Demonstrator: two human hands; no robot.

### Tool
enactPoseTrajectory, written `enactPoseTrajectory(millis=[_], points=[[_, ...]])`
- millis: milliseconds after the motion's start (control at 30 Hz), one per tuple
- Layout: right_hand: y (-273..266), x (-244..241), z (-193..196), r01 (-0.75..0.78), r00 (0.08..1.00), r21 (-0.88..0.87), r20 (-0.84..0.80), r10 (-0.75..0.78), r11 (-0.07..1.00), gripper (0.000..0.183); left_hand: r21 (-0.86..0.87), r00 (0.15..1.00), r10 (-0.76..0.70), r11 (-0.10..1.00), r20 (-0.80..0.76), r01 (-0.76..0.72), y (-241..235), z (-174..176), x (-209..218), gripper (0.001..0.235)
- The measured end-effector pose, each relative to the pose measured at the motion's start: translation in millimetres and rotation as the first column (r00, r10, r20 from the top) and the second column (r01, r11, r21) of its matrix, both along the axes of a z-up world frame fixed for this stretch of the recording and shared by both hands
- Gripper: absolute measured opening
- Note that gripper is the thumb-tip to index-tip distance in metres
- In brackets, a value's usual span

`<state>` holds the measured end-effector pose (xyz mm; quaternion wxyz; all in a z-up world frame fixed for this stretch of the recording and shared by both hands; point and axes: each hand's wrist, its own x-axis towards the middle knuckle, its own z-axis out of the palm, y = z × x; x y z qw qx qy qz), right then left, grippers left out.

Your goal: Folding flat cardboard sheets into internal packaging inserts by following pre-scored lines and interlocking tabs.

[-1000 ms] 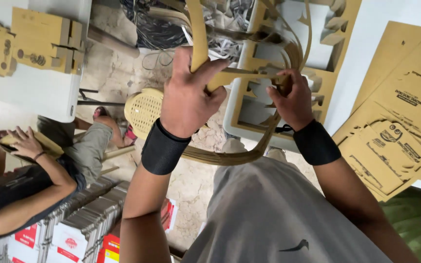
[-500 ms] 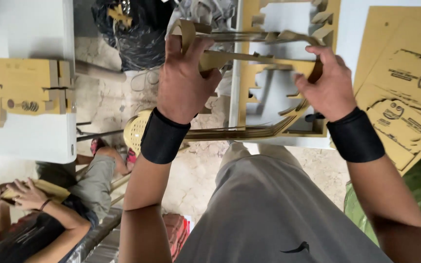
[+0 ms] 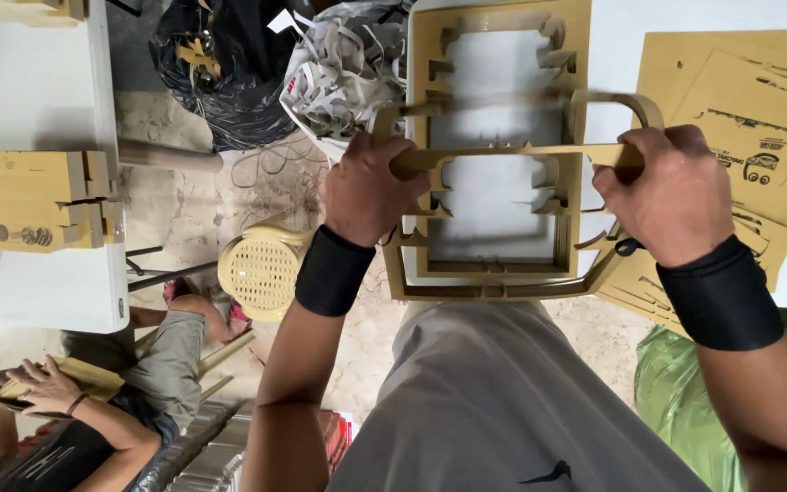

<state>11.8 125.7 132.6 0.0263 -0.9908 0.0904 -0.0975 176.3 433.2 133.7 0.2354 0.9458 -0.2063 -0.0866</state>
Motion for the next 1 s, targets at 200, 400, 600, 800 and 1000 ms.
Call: enactPoseTrajectory(millis=[200, 400, 600, 800, 1000], points=[[-34.0, 18.4, -6.4, -0.001, 0.997, -0.048, 0.071, 0.005, 0.999, 0.041, -0.008, 0.998, -0.066, 0.998, -0.007, 0.066, -31.5, -1.9, 30.4, 0.057], [-48.1, 12.7, 1.3, -0.077, 0.990, 0.003, 0.118, 0.076, 0.997, 0.036, -0.097, 0.995, -0.040, 0.994, 0.095, 0.050, -43.5, 12.3, 14.3, 0.039], [-39.9, -19.2, -8.6, -0.010, 0.998, 0.074, 0.061, 0.006, 0.997, 0.042, -0.106, 0.999, 0.021, 0.994, 0.028, -0.018, -35.8, -4.8, -19.8, 0.038], [-40.6, -18.1, -8.5, -0.059, 0.996, 0.232, 0.083, 0.041, 0.971, 0.041, -0.210, 0.999, -0.026, 0.977, -0.026, 0.020, -37.3, -15.5, -16.1, 0.042], [-54.7, -10.1, -6.0, -0.097, 0.988, 0.255, 0.145, 0.061, 0.962, 0.044, -0.275, 0.997, -0.065, 0.959, 0.047, 0.075, -44.7, -1.6, 0.2, 0.050]])
